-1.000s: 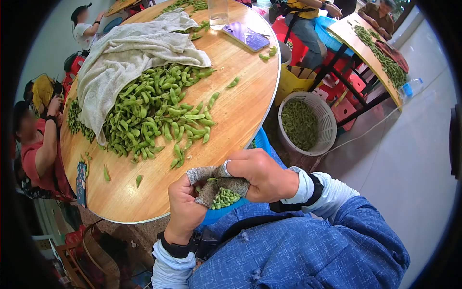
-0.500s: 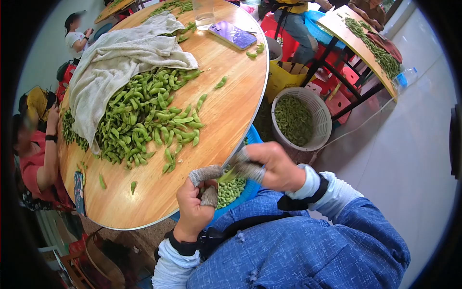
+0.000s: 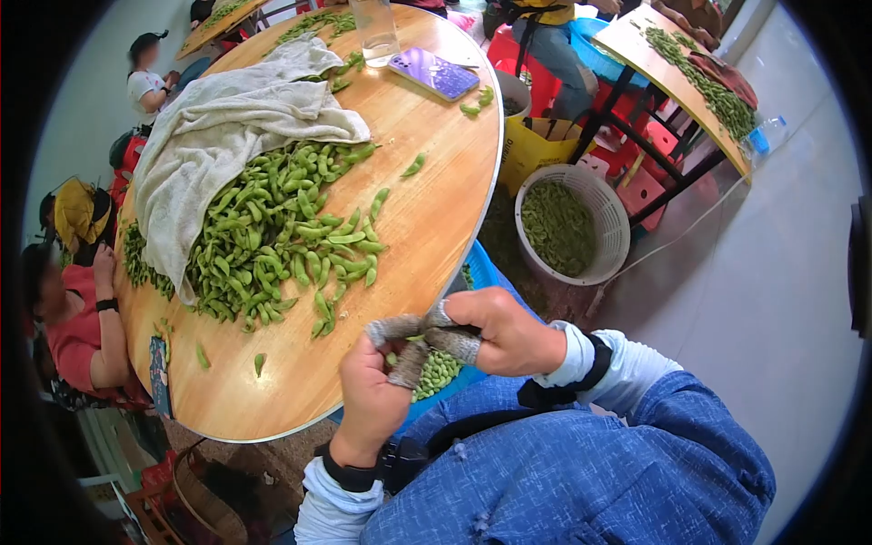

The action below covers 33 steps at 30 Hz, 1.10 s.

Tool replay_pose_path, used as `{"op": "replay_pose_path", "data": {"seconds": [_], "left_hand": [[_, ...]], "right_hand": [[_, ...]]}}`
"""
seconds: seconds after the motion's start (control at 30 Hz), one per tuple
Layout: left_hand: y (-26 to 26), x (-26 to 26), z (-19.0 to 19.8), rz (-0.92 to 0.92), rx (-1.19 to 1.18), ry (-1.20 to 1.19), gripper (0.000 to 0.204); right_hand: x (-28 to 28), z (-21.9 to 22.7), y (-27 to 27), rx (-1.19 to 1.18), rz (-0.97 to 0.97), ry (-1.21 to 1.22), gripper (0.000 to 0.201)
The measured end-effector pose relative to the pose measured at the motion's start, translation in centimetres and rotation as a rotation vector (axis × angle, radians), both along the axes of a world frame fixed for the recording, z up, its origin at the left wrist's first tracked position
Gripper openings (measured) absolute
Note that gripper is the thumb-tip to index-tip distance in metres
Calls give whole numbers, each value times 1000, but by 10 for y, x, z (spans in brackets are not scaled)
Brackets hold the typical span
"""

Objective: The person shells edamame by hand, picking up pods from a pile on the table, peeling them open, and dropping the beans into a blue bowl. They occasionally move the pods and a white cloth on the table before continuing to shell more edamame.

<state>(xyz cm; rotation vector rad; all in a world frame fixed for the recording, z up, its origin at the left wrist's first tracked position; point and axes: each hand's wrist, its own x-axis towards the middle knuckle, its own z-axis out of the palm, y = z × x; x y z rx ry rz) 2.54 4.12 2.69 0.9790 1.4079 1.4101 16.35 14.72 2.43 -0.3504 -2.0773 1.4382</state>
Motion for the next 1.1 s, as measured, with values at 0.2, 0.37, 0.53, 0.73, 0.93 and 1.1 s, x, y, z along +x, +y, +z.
{"op": "replay_pose_path", "data": {"seconds": [0.2,0.37,0.53,0.73,0.93,1.1], "left_hand": [[-1,-5,1,25,9,-84,19],[-5,-4,-20,20,84,167,27],[-10,-10,-12,-332,207,812,39],[-27,-8,-11,-396,200,941,30],[-50,-29,-26,15,44,587,17],[-38,-19,-8,111,39,20,23]], "right_hand": [[-4,-6,0,18,93,49,10],[10,-4,2,30,77,14,8],[65,-14,56,124,-269,-244,18],[125,-52,95,232,-716,-515,13],[74,-31,60,-627,-337,-107,16],[-3,-5,13,-177,48,-80,30]]}}
